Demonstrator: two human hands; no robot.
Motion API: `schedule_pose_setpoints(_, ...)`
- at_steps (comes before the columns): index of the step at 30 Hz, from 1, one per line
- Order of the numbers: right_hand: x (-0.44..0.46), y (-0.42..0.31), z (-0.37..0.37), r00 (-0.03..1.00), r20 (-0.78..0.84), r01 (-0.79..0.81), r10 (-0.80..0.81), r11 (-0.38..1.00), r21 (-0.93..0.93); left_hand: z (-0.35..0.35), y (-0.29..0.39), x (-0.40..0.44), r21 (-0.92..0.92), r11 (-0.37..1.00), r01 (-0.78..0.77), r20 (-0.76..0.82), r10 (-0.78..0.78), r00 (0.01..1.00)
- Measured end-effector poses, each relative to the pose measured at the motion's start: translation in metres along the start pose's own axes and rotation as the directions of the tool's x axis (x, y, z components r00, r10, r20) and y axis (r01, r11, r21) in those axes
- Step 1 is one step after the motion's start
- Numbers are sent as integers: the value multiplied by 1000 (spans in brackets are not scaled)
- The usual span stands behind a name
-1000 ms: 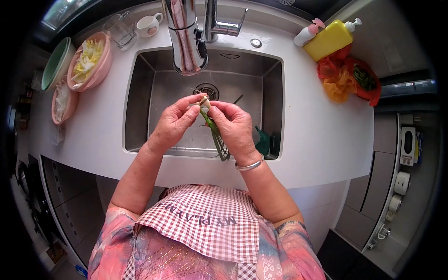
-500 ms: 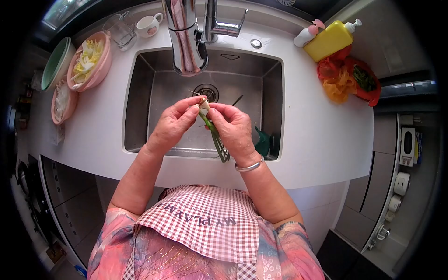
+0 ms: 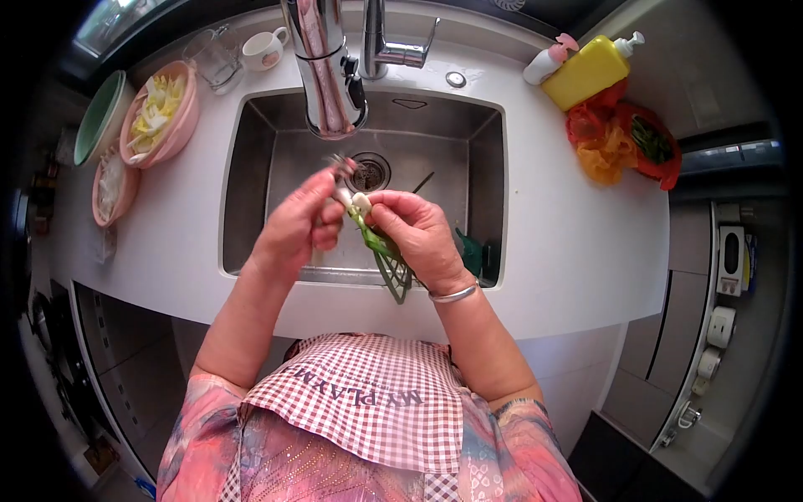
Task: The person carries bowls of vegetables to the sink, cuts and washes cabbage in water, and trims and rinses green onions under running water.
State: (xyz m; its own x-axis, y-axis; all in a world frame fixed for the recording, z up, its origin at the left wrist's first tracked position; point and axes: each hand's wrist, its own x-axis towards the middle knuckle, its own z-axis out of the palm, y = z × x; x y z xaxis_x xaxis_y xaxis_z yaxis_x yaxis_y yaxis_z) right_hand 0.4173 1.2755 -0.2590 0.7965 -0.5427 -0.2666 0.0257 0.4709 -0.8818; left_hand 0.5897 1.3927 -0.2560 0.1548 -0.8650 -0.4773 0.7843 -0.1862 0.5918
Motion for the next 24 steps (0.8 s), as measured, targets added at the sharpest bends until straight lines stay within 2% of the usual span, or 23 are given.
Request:
schedule_pose_setpoints(1,-1,-3,1,1000,-3,-17,17,1000,4,2,7,0,8,997,-77,-52,77,996)
schedule_pose_setpoints(4,0,0,-5,998,-47,-46,49,997,69,-4,22,3,117,968,-223,-58,230,971)
schedule_pose_setpoints(5,1,2,-7,996,-65,-53,59,994,99,-17,26,8,102,964,-247,66,241,968)
schedule_pose_setpoints(6,0,3,-9,994,-85,-54,64,992,111,-25,22,16,527,815,-240,10,276,961)
schedule_pose_setpoints(7,0,4,-10,992,-104,-55,67,991,123,-35,15,26,847,508,-156,-26,332,943)
schedule_pose_setpoints(8,1,3,-10,990,-119,-55,71,990,133,-45,9,34,994,107,-10,-34,399,916)
schedule_pose_setpoints(9,1,1,-10,989,-130,-47,63,992,120,-48,7,40,938,-301,170,-12,464,886)
schedule_pose_setpoints(10,3,-2,-10,990,-126,-45,60,993,113,-50,4,45,998,-61,-1,28,459,888)
schedule_pose_setpoints(11,2,-4,-11,990,-130,-48,62,993,110,-53,-1,50,968,186,-170,69,455,888)
schedule_pose_setpoints(12,-1,-3,-12,988,-136,-55,70,992,109,-47,-4,48,849,423,-317,103,456,884)
schedule_pose_setpoints(14,1,-1,-15,989,-126,-57,71,991,117,-36,-7,38,563,792,-235,78,232,970)
schedule_pose_setpoints(15,2,2,-17,990,-117,-57,72,990,130,-28,-8,33,379,913,-151,105,119,987)
schedule_pose_setpoints(18,4,0,-13,991,-124,-43,53,995,85,-12,-23,27,206,977,-55,181,17,983)
schedule_pose_setpoints(19,4,0,-11,990,-132,-35,43,998,57,-12,-24,26,258,965,-40,171,-5,985)
schedule_pose_setpoints(22,4,-2,-17,988,-150,-45,31,995,-91,-20,-20,24,260,963,-64,113,35,993)
schedule_pose_setpoints(24,4,-4,-23,983,-170,-91,70,989,-121,-26,-10,20,211,976,-56,70,42,997)
